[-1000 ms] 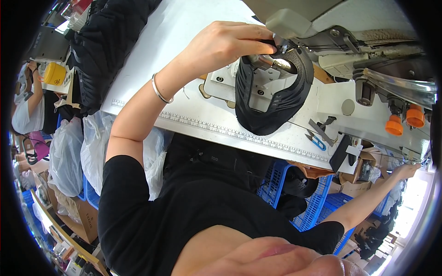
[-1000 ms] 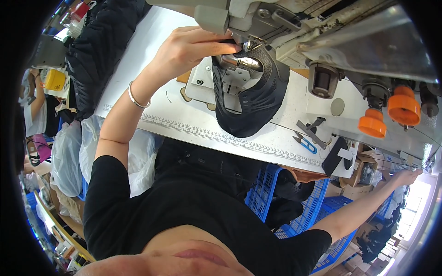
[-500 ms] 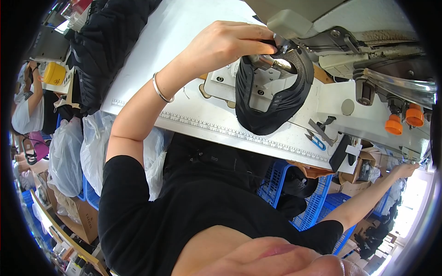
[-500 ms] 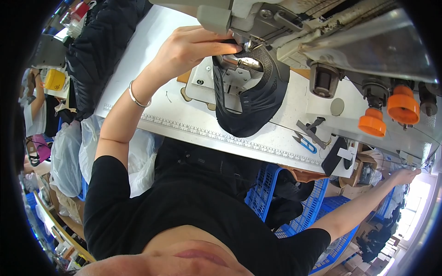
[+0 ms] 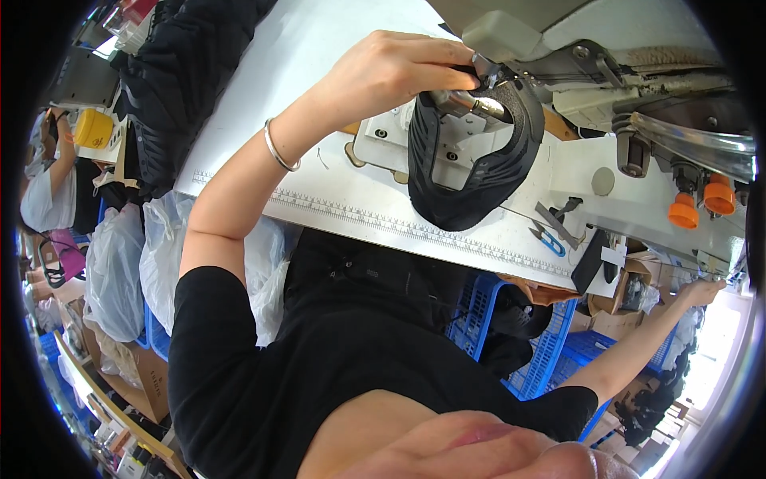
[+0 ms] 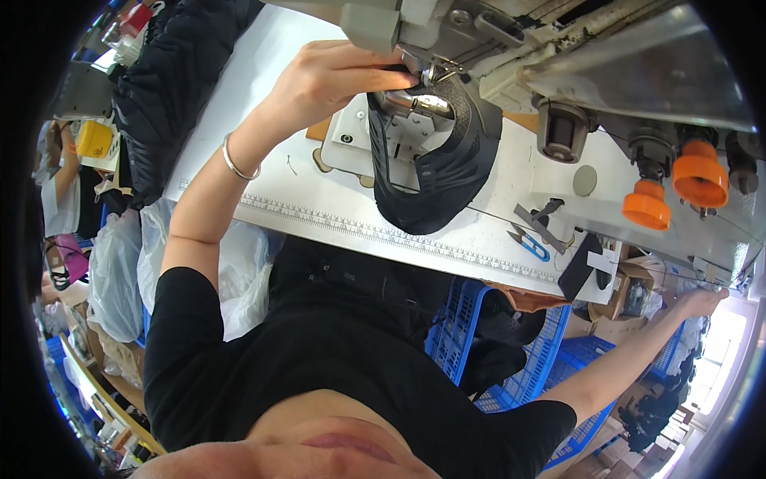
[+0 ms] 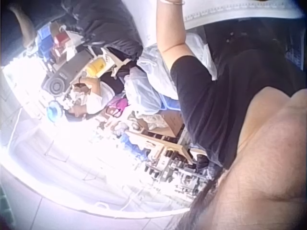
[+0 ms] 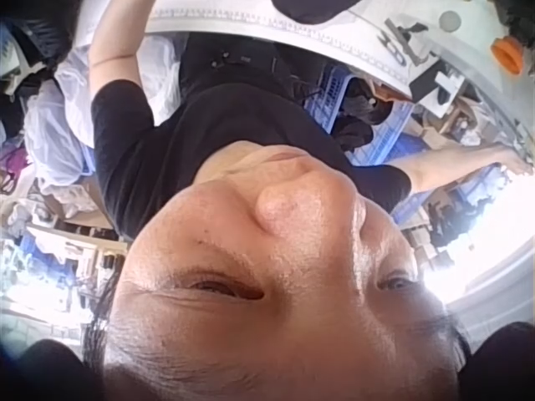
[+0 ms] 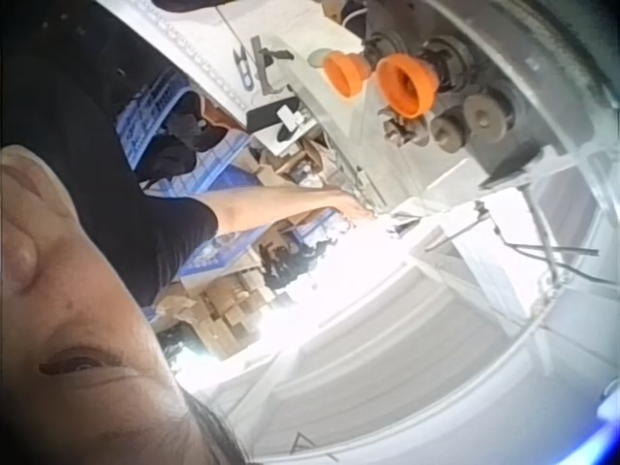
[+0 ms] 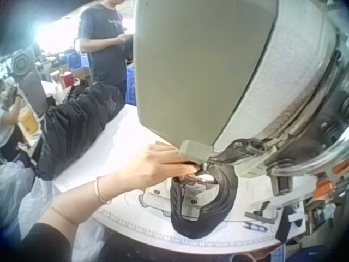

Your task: Stitching the upper components of a shoe using an industrial sewing machine.

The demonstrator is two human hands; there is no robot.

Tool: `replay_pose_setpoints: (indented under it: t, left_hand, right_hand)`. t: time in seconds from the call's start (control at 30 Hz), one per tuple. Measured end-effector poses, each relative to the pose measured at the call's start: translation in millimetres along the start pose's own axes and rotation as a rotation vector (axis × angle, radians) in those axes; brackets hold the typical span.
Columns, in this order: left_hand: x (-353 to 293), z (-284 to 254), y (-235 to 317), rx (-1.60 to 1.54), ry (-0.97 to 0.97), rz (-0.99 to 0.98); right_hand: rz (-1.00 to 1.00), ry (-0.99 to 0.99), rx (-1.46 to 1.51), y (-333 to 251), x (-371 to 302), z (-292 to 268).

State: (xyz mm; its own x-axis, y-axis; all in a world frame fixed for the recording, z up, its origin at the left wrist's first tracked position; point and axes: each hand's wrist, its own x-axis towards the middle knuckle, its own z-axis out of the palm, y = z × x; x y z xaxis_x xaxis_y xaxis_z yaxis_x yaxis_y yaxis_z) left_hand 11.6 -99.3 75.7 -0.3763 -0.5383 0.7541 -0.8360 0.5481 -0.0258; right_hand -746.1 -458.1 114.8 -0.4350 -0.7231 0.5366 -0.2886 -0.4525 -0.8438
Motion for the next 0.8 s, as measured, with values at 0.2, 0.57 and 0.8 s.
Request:
replay_pose_setpoints:
  t: [0.2,0.57,0.8]
  left_hand:
    - [-23.5,-2.8,-8.6,-0.061,0.121,0.014]
    - [-20.6,0.9,-10.9,-0.071,0.092,-0.001]
    - [-31.6,2.4,-10.5,-0.544,0.154,-0.37]
  right_hand:
    - [-0.256,0.281,-0.622,-155.6,-36.0,19.4]
    - [-0.537,0.184,-0.816,-116.8,37.0,-21.1]
    - [-0.408,0.2,-0.573,-116.0,-14.3,6.3]
